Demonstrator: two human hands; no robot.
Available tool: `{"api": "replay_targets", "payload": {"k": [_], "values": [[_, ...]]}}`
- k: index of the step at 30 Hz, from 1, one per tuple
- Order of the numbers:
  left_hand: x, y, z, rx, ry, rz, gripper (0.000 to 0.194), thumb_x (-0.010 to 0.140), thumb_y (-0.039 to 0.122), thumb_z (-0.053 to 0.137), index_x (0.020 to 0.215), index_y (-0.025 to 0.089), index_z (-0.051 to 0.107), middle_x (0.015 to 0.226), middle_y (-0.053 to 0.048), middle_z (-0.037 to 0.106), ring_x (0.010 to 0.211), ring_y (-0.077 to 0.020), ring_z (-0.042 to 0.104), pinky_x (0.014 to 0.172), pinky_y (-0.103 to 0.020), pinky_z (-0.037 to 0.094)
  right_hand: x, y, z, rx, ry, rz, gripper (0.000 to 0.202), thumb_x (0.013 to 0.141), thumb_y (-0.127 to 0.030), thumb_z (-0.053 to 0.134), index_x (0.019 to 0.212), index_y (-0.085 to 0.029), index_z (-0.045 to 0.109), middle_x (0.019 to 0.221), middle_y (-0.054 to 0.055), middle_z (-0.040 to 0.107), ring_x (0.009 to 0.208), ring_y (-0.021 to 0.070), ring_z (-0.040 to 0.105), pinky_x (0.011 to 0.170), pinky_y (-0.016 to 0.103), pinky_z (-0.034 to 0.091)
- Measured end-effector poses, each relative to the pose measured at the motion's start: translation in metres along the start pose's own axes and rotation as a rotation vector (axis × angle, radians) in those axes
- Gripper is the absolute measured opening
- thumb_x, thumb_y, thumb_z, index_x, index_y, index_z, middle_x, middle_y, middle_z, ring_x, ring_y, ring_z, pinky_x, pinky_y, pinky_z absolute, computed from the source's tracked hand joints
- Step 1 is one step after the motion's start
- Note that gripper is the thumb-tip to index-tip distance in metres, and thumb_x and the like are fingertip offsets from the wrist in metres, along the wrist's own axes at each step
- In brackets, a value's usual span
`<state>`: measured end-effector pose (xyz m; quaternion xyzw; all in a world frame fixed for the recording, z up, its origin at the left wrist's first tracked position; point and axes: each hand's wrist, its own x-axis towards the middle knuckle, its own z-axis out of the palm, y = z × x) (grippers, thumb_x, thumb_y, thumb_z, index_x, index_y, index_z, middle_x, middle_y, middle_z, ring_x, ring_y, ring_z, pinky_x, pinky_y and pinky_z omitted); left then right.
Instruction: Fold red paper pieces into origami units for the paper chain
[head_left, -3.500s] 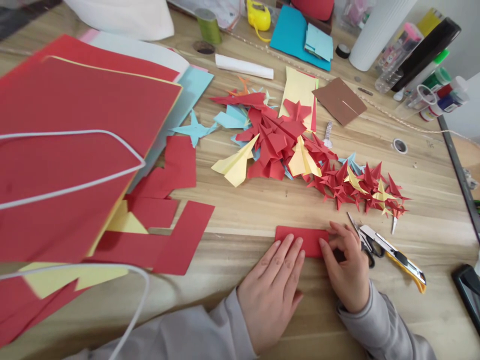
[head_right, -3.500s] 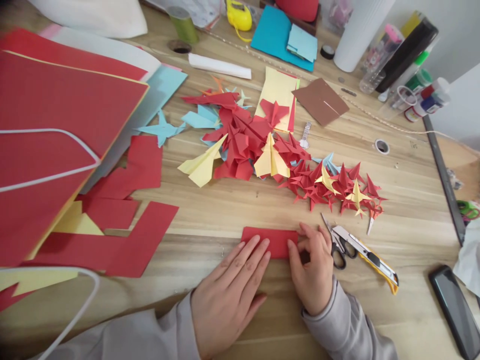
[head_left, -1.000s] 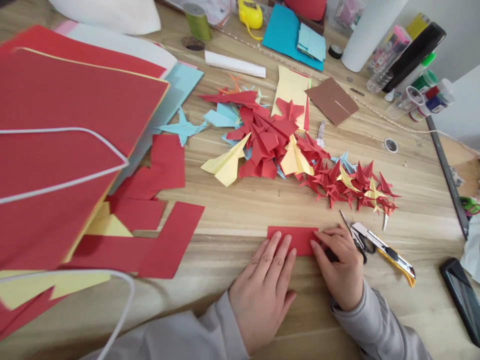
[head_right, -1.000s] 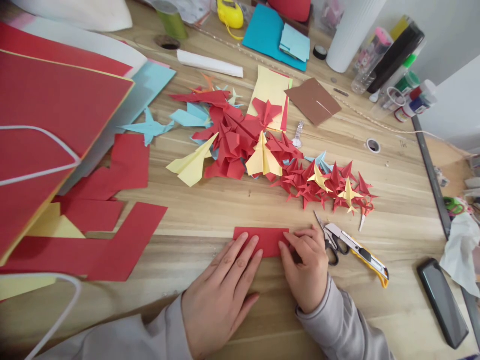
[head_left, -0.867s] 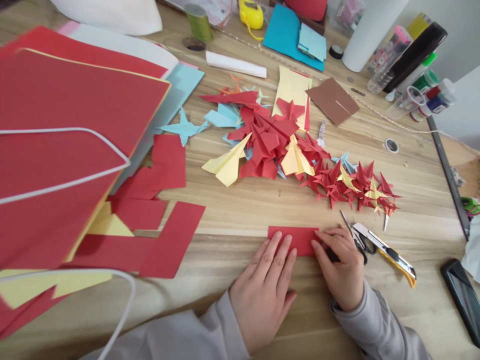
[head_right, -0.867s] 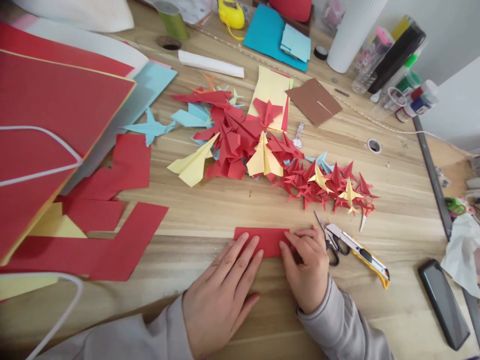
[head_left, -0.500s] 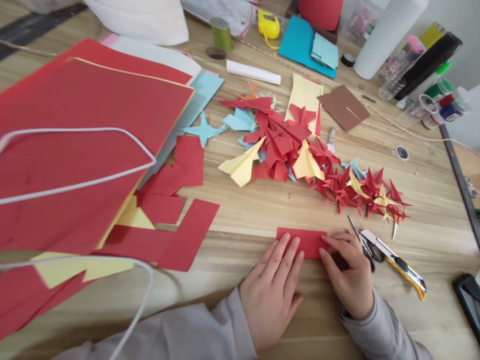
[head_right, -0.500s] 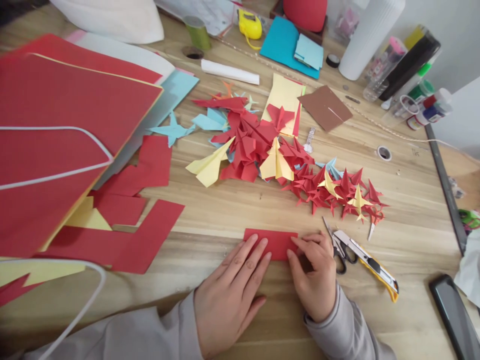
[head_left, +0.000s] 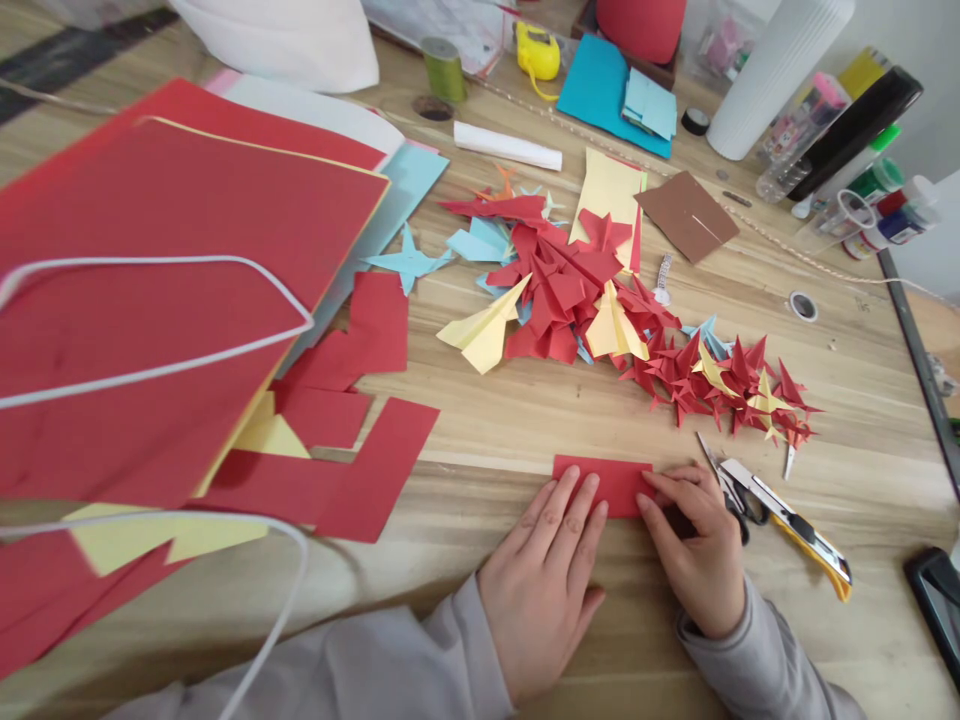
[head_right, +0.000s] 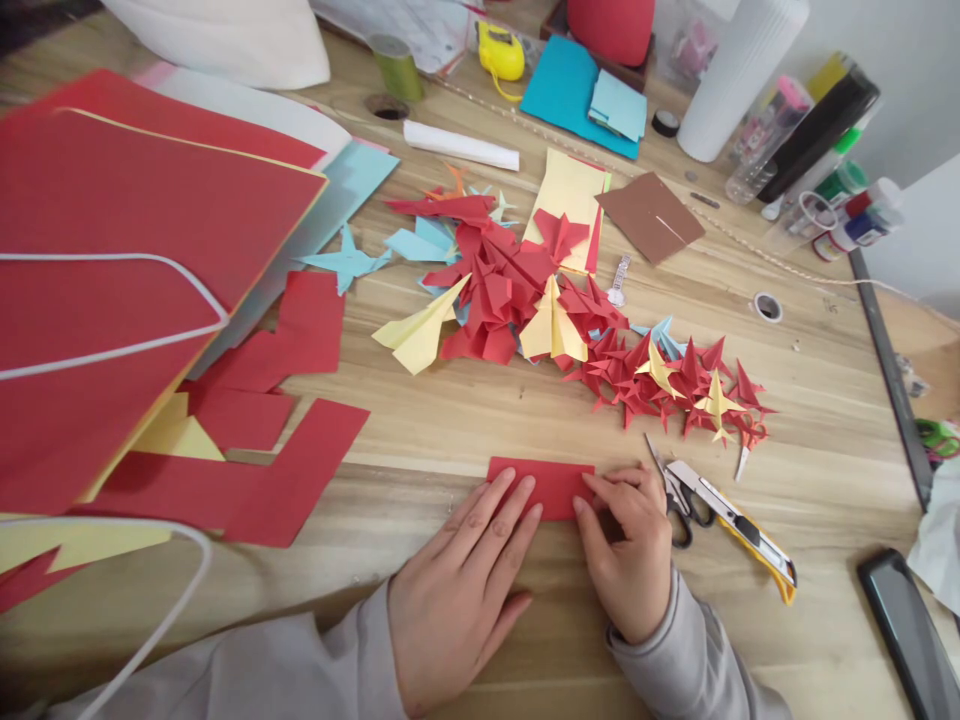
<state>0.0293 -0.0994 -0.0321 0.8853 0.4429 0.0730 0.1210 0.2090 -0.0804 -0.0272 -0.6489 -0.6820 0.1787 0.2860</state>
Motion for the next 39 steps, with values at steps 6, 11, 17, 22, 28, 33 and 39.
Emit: {"api": "replay_targets", "payload": {"k": [6, 11, 17, 22, 28, 33, 39], "values": [[0.0, 0.0, 0.002, -0.004, 0.036, -0.004, 0.057, 0.081, 0.045, 0.04, 0.126, 0.009, 0.043, 0.139, -0.015, 0.032, 0.132, -0.0312, 0.018, 0.105, -0.047, 0.021, 0.0, 0.0, 0.0, 0.001, 0.006, 0.002, 0.019, 0.072, -0.019, 0.061, 0.09, -0.021, 0.066, 0.079, 0.006, 0.064, 0.085, 0.0207, 0.055, 0.08, 0.041, 0.046], [-0.001, -0.003, 0.001, 0.001, 0.043, 0.017, 0.056, 0.081, 0.042, 0.04, 0.126, 0.01, 0.043, 0.138, -0.015, 0.034, 0.132, -0.0306, 0.017, 0.105, -0.045, 0.022, 0.0, -0.001, -0.001, 0.004, -0.007, -0.022, 0.02, 0.072, -0.017, 0.06, 0.091, -0.022, 0.066, 0.076, 0.005, 0.065, 0.086, 0.0204, 0.054, 0.08, 0.039, 0.045], [0.0, -0.003, 0.002, 0.002, 0.053, 0.012, 0.057, 0.081, 0.044, 0.04, 0.125, 0.01, 0.044, 0.137, -0.015, 0.035, 0.132, -0.0304, 0.019, 0.105, -0.044, 0.022, 0.0, -0.003, -0.001, -0.004, -0.012, -0.029, 0.019, 0.073, -0.016, 0.059, 0.09, -0.021, 0.066, 0.074, 0.004, 0.065, 0.085, 0.02, 0.053, 0.081, 0.04, 0.044], [-0.002, -0.007, 0.009, 0.005, 0.09, 0.059, 0.062, 0.08, 0.048, 0.039, 0.128, 0.009, 0.039, 0.138, -0.016, 0.033, 0.131, -0.0313, 0.019, 0.104, -0.046, 0.023, 0.0, -0.002, 0.0, 0.004, -0.018, -0.039, 0.018, 0.074, -0.015, 0.059, 0.09, -0.021, 0.066, 0.071, 0.004, 0.065, 0.085, 0.02, 0.053, 0.081, 0.04, 0.043], [-0.001, -0.008, 0.009, 0.005, 0.132, 0.063, 0.06, 0.08, 0.047, 0.04, 0.126, 0.009, 0.043, 0.136, -0.015, 0.037, 0.131, -0.0299, 0.019, 0.104, -0.043, 0.023, 0.001, -0.003, 0.001, 0.0, -0.004, -0.054, 0.018, 0.074, -0.015, 0.059, 0.089, -0.021, 0.066, 0.07, 0.004, 0.064, 0.083, 0.0199, 0.053, 0.08, 0.04, 0.043], [0.0, -0.006, 0.008, 0.004, 0.119, 0.031, 0.059, 0.08, 0.047, 0.041, 0.124, 0.009, 0.045, 0.135, -0.015, 0.038, 0.131, -0.0295, 0.019, 0.105, -0.043, 0.023, 0.001, -0.005, 0.001, -0.026, 0.022, -0.096, 0.018, 0.076, -0.014, 0.056, 0.089, -0.02, 0.066, 0.067, 0.004, 0.061, 0.075, 0.0182, 0.053, 0.076, 0.039, 0.044], [-0.001, -0.009, 0.01, 0.013, 0.123, 0.072, 0.06, 0.08, 0.047, 0.04, 0.126, 0.009, 0.043, 0.137, -0.016, 0.036, 0.131, -0.0302, 0.02, 0.104, -0.043, 0.024, -0.002, -0.011, 0.001, -0.253, 0.068, -0.175, 0.017, 0.076, -0.019, 0.057, 0.09, -0.021, 0.066, 0.08, 0.007, 0.061, 0.087, 0.021, 0.053, 0.081, 0.042, 0.042]]}}
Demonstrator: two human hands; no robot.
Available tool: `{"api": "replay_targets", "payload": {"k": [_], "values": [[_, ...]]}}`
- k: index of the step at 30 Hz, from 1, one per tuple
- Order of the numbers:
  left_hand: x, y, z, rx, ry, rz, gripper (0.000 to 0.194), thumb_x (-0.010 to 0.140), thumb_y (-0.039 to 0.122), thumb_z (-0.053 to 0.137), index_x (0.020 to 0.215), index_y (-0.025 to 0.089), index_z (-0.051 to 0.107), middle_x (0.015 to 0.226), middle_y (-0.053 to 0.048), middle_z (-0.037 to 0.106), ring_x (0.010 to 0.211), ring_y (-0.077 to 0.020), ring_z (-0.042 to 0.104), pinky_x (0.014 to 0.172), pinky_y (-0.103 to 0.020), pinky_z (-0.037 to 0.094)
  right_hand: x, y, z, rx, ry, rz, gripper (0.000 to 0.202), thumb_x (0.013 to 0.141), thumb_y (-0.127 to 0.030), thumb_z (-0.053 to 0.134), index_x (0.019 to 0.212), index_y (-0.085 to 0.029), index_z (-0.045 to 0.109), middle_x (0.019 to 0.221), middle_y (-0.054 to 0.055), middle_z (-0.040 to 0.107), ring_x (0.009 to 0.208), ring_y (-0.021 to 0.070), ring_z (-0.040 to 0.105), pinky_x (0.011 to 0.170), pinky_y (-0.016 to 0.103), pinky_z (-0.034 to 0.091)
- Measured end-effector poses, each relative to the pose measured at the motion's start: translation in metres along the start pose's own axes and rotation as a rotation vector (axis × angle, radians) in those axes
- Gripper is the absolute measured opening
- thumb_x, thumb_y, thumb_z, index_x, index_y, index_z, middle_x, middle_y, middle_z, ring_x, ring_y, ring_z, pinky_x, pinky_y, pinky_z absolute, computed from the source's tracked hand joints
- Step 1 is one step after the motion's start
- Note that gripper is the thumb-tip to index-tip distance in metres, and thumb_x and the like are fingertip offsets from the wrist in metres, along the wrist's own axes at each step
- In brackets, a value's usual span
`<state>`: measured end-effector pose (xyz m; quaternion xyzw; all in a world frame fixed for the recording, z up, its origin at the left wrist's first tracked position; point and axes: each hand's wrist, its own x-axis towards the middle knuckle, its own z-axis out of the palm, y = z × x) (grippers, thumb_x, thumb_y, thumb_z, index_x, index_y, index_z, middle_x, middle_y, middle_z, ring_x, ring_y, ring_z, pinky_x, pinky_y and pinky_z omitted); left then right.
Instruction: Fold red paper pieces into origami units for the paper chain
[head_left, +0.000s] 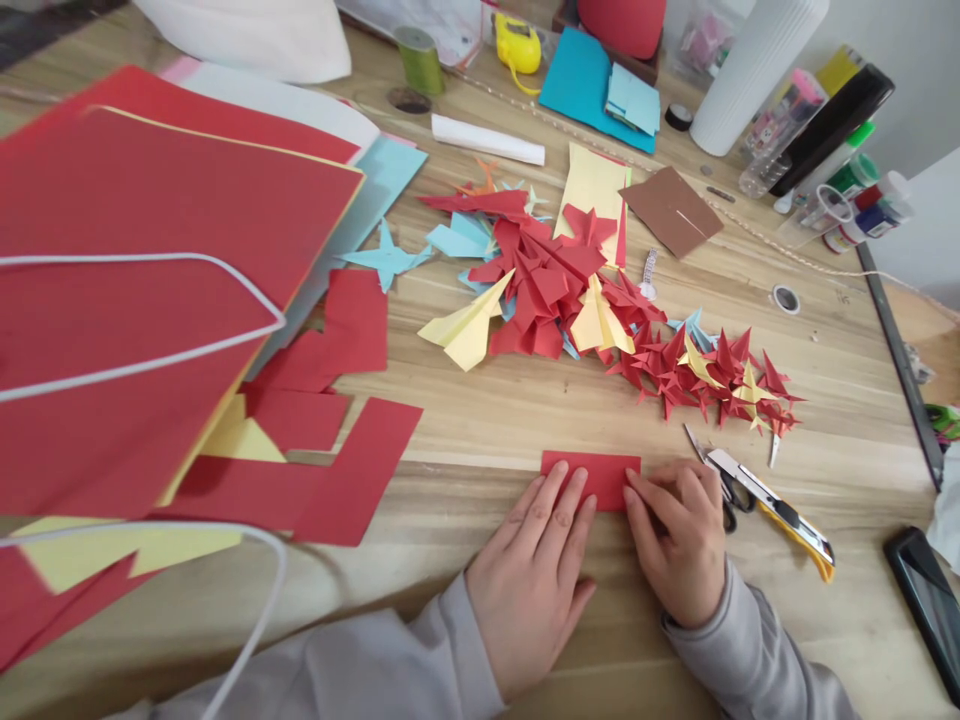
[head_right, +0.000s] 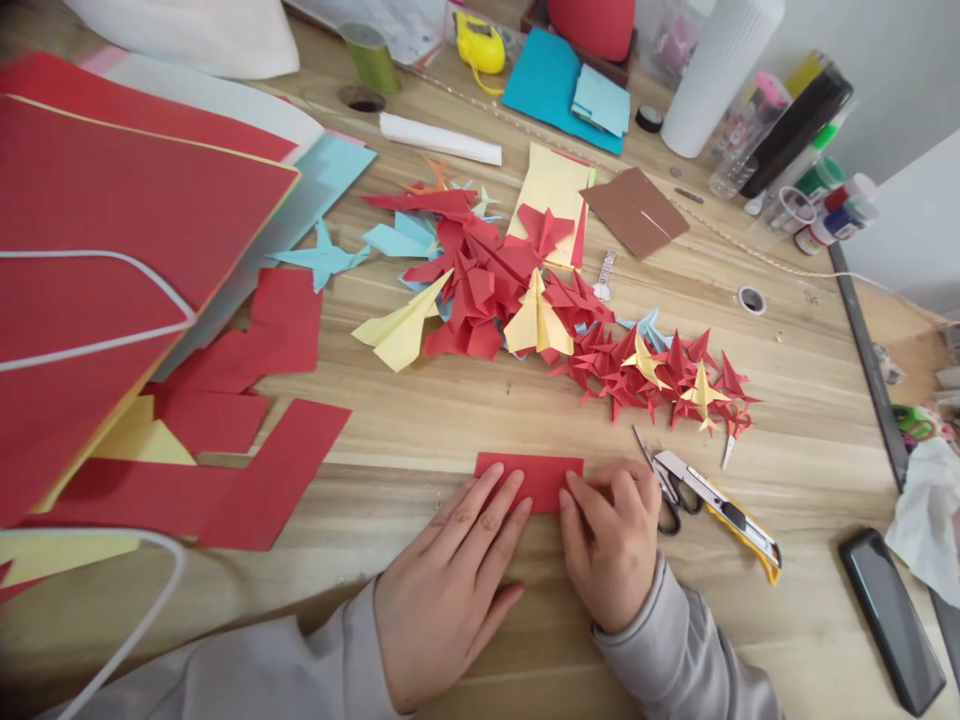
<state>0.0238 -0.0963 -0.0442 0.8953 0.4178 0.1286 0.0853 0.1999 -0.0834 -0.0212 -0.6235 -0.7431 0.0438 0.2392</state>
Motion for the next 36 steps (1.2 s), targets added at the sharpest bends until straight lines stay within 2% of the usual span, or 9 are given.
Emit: {"api": "replay_targets", "payload": {"k": [2, 5, 11, 15, 23, 36], "values": [[0.0, 0.0, 0.0, 0.004, 0.001, 0.005, 0.06, 0.08, 0.047, 0.04, 0.125, 0.009, 0.044, 0.137, -0.016, 0.035, 0.131, -0.0305, 0.021, 0.104, -0.043, 0.023, -0.002, -0.003, 0.0, -0.108, 0.011, -0.064, 0.016, 0.075, -0.022, 0.058, 0.09, -0.02, 0.066, 0.094, 0.008, 0.062, 0.097, 0.0241, 0.052, 0.09, 0.047, 0.036], [0.001, 0.0, 0.001, 0.012, 0.017, 0.006, 0.059, 0.08, 0.047, 0.039, 0.124, 0.008, 0.046, 0.137, -0.016, 0.036, 0.13, -0.0304, 0.022, 0.104, -0.043, 0.023, -0.004, -0.005, 0.002, -0.196, 0.02, -0.159, 0.02, 0.076, -0.022, 0.057, 0.095, -0.019, 0.063, 0.099, 0.006, 0.064, 0.103, 0.0239, 0.052, 0.1, 0.049, 0.025], [0.001, 0.001, 0.001, 0.032, 0.035, 0.007, 0.057, 0.081, 0.047, 0.038, 0.122, 0.008, 0.048, 0.135, -0.016, 0.038, 0.13, -0.0301, 0.022, 0.105, -0.042, 0.021, -0.009, -0.009, 0.002, -0.304, -0.084, -0.273, 0.029, 0.082, -0.036, 0.049, 0.104, -0.022, 0.06, 0.105, 0.01, 0.062, 0.105, 0.0234, 0.052, 0.102, 0.054, 0.016], [0.002, 0.001, 0.002, 0.046, 0.017, 0.007, 0.059, 0.081, 0.048, 0.037, 0.124, 0.008, 0.046, 0.137, -0.016, 0.035, 0.13, -0.0302, 0.023, 0.105, -0.042, 0.02, -0.011, -0.013, -0.001, -0.38, -0.156, -0.302, 0.037, 0.083, -0.043, 0.044, 0.112, -0.023, 0.056, 0.112, 0.014, 0.058, 0.111, 0.0255, 0.049, 0.101, 0.056, 0.015], [0.005, 0.002, -0.002, 0.074, -0.003, 0.019, 0.059, 0.082, 0.045, 0.035, 0.124, 0.004, 0.045, 0.136, -0.018, 0.036, 0.129, -0.0317, 0.024, 0.105, -0.044, 0.021, -0.013, -0.017, -0.002, -0.462, -0.172, -0.328, 0.037, 0.083, -0.039, 0.045, 0.113, -0.019, 0.054, 0.114, 0.016, 0.057, 0.113, 0.0265, 0.046, 0.101, 0.057, 0.016], [-0.003, 0.007, -0.017, 0.196, 0.134, -0.116, 0.046, 0.08, 0.032, 0.043, 0.1, -0.007, 0.06, 0.118, -0.029, 0.051, 0.117, -0.0343, 0.043, 0.1, -0.046, 0.031, -0.012, -0.015, 0.001, -0.469, -0.119, -0.362, 0.037, 0.082, -0.039, 0.048, 0.111, -0.017, 0.056, 0.111, 0.017, 0.058, 0.109, 0.0274, 0.048, 0.1, 0.058, 0.019]]}}
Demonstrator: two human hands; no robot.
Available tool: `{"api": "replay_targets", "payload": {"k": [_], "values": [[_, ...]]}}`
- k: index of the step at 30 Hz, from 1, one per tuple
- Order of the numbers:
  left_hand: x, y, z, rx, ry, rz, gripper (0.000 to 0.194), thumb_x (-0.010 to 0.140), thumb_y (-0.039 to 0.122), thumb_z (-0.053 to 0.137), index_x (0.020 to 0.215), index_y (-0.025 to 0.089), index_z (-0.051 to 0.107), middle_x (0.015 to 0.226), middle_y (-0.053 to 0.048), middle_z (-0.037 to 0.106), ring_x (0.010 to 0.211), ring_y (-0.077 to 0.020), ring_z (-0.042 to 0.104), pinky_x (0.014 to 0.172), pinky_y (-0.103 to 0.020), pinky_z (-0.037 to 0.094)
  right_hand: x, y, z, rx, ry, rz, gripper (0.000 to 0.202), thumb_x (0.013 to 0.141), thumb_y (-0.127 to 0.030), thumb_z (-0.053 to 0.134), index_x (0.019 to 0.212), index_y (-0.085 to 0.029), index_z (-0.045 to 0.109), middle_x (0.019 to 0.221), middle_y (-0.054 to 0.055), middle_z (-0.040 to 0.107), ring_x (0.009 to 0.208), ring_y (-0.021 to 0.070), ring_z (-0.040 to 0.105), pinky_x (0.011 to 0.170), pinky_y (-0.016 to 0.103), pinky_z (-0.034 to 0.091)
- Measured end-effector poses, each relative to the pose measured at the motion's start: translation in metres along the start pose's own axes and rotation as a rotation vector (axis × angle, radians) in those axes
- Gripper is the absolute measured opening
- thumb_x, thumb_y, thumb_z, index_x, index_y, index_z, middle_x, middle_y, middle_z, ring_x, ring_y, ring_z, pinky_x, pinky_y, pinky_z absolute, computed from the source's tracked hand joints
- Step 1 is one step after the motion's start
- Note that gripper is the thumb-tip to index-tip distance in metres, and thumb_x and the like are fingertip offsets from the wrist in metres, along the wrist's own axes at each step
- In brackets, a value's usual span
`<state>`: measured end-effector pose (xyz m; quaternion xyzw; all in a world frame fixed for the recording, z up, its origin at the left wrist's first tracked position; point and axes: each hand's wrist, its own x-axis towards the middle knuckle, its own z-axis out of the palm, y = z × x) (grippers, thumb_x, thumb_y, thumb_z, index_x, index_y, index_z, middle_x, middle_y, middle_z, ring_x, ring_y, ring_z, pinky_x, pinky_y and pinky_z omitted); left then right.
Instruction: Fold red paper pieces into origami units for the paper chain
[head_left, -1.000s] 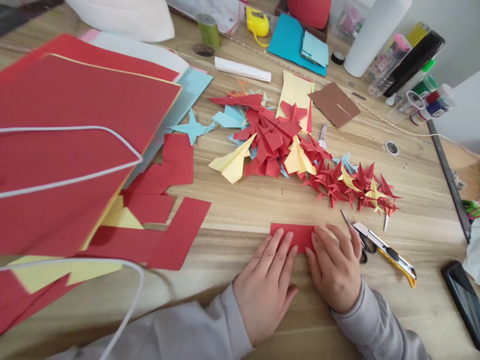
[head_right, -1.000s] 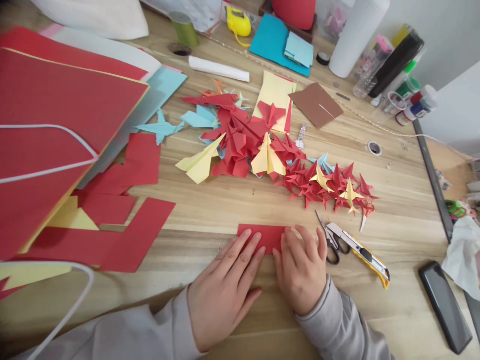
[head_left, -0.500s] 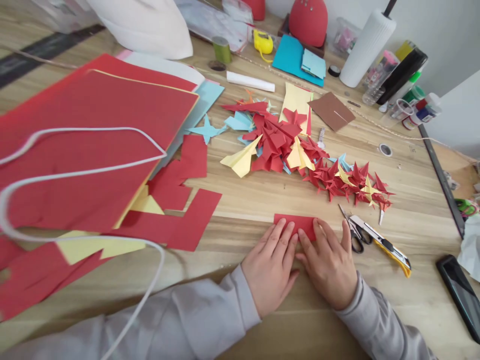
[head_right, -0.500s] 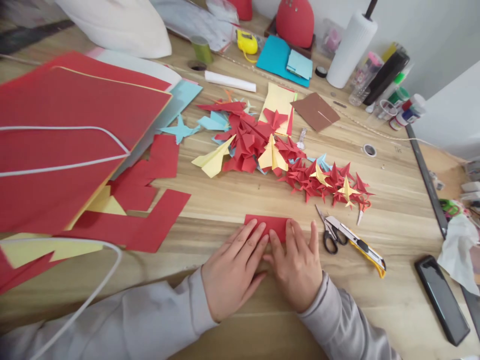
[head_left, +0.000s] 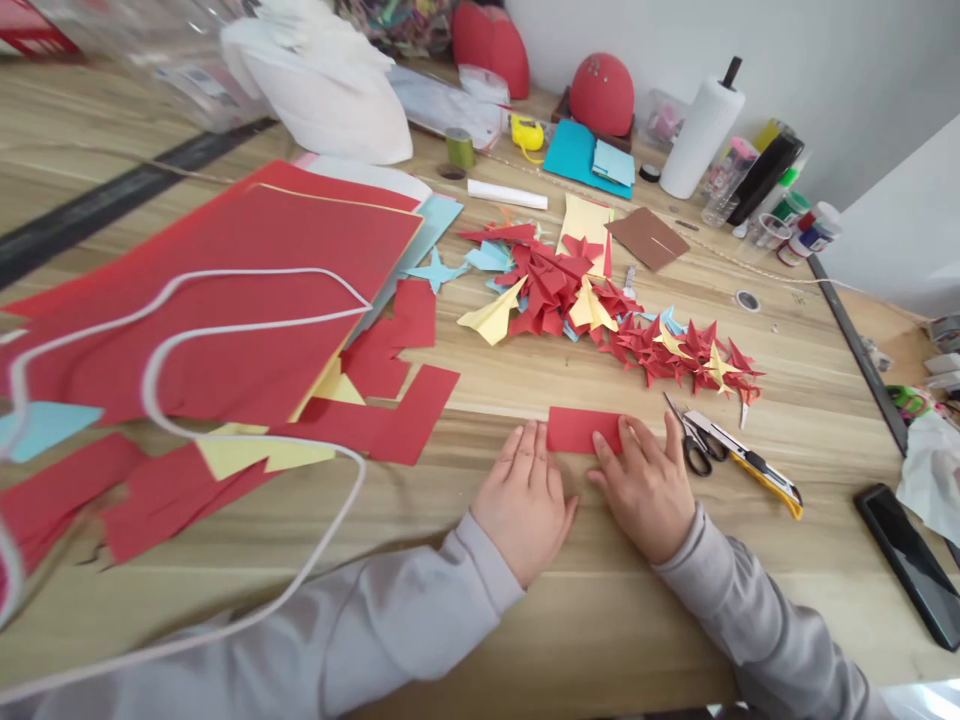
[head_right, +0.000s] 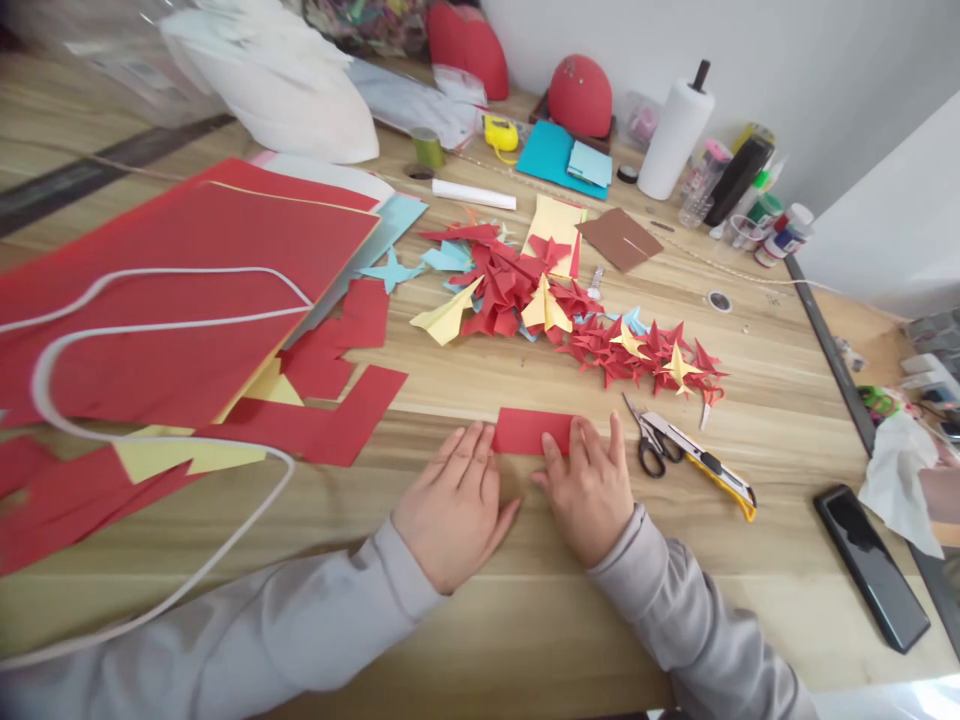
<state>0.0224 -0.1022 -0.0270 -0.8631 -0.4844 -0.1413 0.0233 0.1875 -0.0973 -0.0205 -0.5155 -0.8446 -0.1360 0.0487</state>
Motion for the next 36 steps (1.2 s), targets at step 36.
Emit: {"api": "replay_targets", "payload": {"k": [36], "values": [[0.032, -0.023, 0.031, -0.097, 0.153, 0.362, 0.027, 0.086, 0.017, 0.037, 0.079, 0.012, 0.062, 0.075, -0.009, 0.057, 0.074, -0.0176, 0.047, 0.067, -0.032, 0.041, -0.003, 0.009, 0.007, 0.117, 0.247, 0.049, 0.021, 0.079, -0.024, 0.051, 0.096, -0.018, 0.062, 0.096, 0.007, 0.065, 0.096, 0.0203, 0.052, 0.099, 0.045, 0.025]]}}
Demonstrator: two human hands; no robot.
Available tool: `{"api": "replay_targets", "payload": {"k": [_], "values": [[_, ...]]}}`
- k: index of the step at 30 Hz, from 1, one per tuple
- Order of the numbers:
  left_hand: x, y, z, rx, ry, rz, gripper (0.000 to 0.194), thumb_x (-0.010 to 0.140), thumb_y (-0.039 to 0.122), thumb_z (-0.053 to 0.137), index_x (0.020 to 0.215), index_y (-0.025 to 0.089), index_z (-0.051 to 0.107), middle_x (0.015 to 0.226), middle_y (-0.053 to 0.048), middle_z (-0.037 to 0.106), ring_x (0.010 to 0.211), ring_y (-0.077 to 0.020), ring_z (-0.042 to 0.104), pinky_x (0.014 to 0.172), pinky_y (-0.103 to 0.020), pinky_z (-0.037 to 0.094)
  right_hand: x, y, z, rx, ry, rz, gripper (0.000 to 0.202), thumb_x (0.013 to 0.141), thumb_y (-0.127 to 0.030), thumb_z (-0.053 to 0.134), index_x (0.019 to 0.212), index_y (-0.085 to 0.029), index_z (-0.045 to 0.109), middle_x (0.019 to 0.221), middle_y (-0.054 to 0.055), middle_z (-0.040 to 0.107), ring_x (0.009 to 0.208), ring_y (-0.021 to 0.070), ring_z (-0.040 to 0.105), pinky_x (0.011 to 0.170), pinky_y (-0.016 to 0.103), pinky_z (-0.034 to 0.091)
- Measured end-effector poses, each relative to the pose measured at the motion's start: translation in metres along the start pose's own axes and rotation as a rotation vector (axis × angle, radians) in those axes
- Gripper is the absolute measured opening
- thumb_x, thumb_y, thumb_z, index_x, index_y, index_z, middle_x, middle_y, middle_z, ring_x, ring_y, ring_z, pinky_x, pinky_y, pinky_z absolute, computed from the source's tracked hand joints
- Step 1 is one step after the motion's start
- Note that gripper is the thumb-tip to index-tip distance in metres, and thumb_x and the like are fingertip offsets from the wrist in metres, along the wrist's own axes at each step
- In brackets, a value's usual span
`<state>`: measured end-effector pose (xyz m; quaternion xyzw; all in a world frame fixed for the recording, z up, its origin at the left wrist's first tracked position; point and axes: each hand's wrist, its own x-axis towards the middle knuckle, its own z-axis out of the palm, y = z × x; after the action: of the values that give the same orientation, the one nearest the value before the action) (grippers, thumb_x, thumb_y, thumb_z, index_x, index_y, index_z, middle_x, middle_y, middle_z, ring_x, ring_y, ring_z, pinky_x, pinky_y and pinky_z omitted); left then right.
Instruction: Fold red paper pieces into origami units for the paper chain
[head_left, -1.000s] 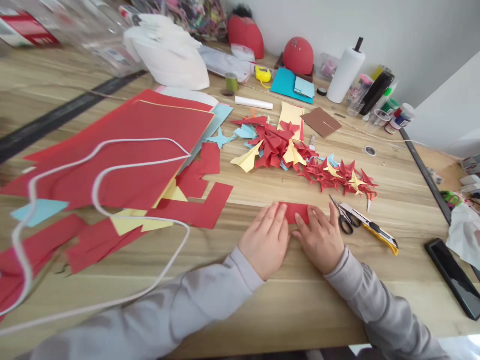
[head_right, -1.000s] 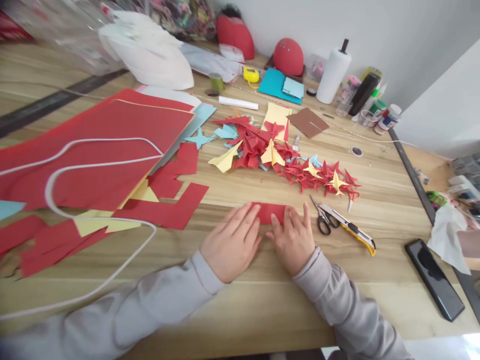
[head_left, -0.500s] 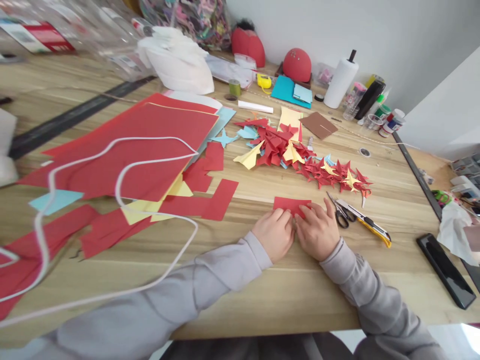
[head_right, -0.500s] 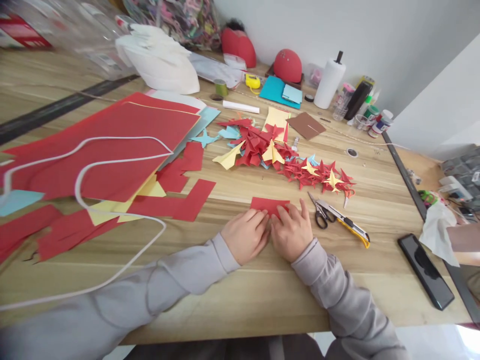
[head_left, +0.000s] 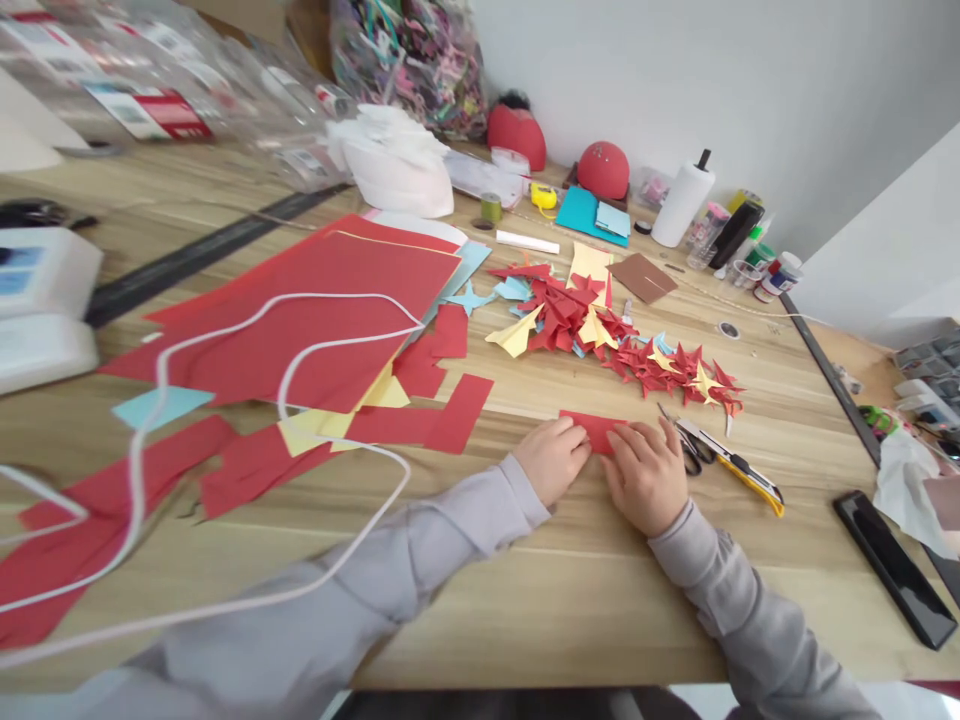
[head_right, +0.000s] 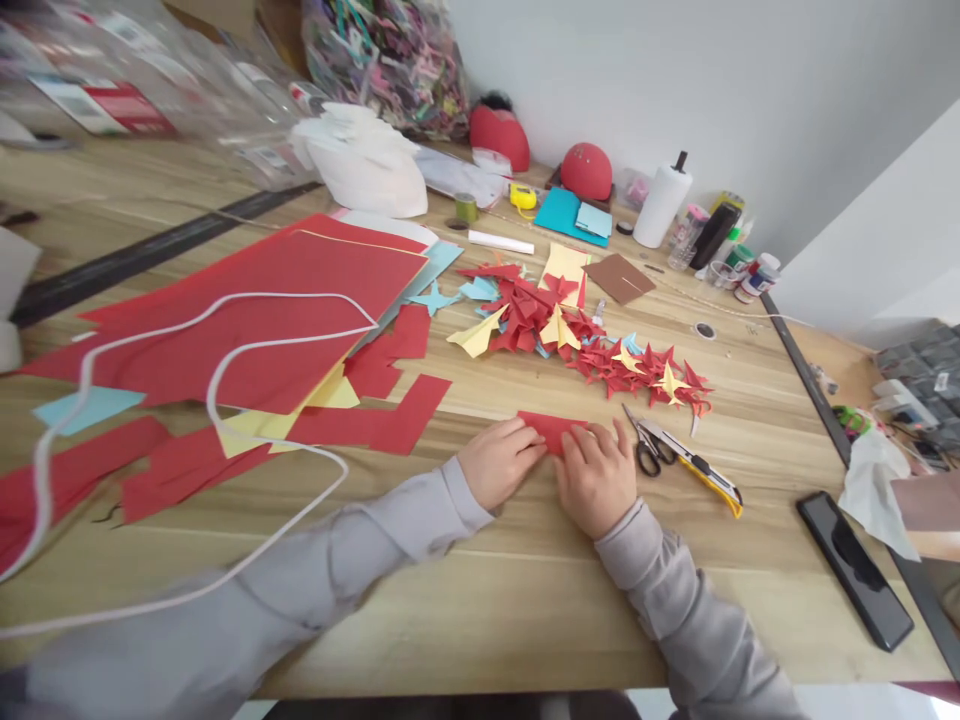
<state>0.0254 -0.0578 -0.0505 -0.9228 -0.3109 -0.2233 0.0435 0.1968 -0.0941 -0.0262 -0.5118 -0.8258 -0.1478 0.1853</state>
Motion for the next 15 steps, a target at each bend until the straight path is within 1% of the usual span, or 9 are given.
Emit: {"api": "replay_targets", "payload": {"k": [3, 5, 8, 13, 15], "values": [[0.003, -0.009, 0.002, -0.01, -0.025, 0.047, 0.027, 0.087, 0.017, 0.036, 0.081, 0.012, 0.062, 0.077, -0.008, 0.056, 0.075, -0.0166, 0.046, 0.07, -0.032, 0.041, 0.007, 0.003, 0.011, 0.074, -0.052, -0.115, 0.017, 0.081, -0.02, 0.049, 0.091, -0.02, 0.064, 0.096, 0.006, 0.065, 0.092, 0.0166, 0.053, 0.094, 0.038, 0.031], [0.004, -0.012, 0.003, -0.003, -0.029, 0.066, 0.029, 0.087, 0.017, 0.034, 0.081, 0.012, 0.062, 0.077, -0.008, 0.057, 0.074, -0.0164, 0.046, 0.069, -0.031, 0.041, 0.009, 0.007, 0.017, 0.078, -0.046, -0.123, 0.018, 0.082, -0.019, 0.048, 0.09, -0.019, 0.064, 0.094, 0.006, 0.065, 0.089, 0.0159, 0.053, 0.093, 0.037, 0.032], [0.007, -0.014, 0.003, 0.006, -0.026, 0.079, 0.03, 0.088, 0.02, 0.034, 0.079, 0.011, 0.061, 0.078, -0.008, 0.057, 0.074, -0.0166, 0.046, 0.069, -0.031, 0.04, 0.009, 0.012, 0.02, 0.07, -0.046, -0.193, 0.022, 0.084, -0.014, 0.044, 0.091, -0.018, 0.064, 0.092, 0.006, 0.065, 0.085, 0.0155, 0.053, 0.09, 0.035, 0.034], [0.009, -0.014, 0.004, 0.081, -0.027, 0.161, 0.029, 0.087, 0.017, 0.034, 0.081, 0.011, 0.061, 0.074, -0.008, 0.057, 0.072, -0.0174, 0.047, 0.066, -0.032, 0.039, 0.009, 0.012, 0.018, 0.13, -0.061, -0.157, 0.02, 0.083, -0.022, 0.046, 0.093, -0.016, 0.063, 0.095, 0.008, 0.064, 0.086, 0.0164, 0.052, 0.089, 0.035, 0.035], [0.009, -0.013, 0.002, 0.122, -0.027, 0.177, 0.028, 0.086, 0.015, 0.034, 0.081, 0.01, 0.061, 0.073, -0.008, 0.056, 0.071, -0.0181, 0.047, 0.064, -0.033, 0.038, 0.009, 0.013, 0.018, 0.136, -0.057, -0.159, 0.02, 0.083, -0.023, 0.046, 0.094, -0.017, 0.062, 0.095, 0.007, 0.064, 0.086, 0.0164, 0.052, 0.09, 0.036, 0.034]]}}
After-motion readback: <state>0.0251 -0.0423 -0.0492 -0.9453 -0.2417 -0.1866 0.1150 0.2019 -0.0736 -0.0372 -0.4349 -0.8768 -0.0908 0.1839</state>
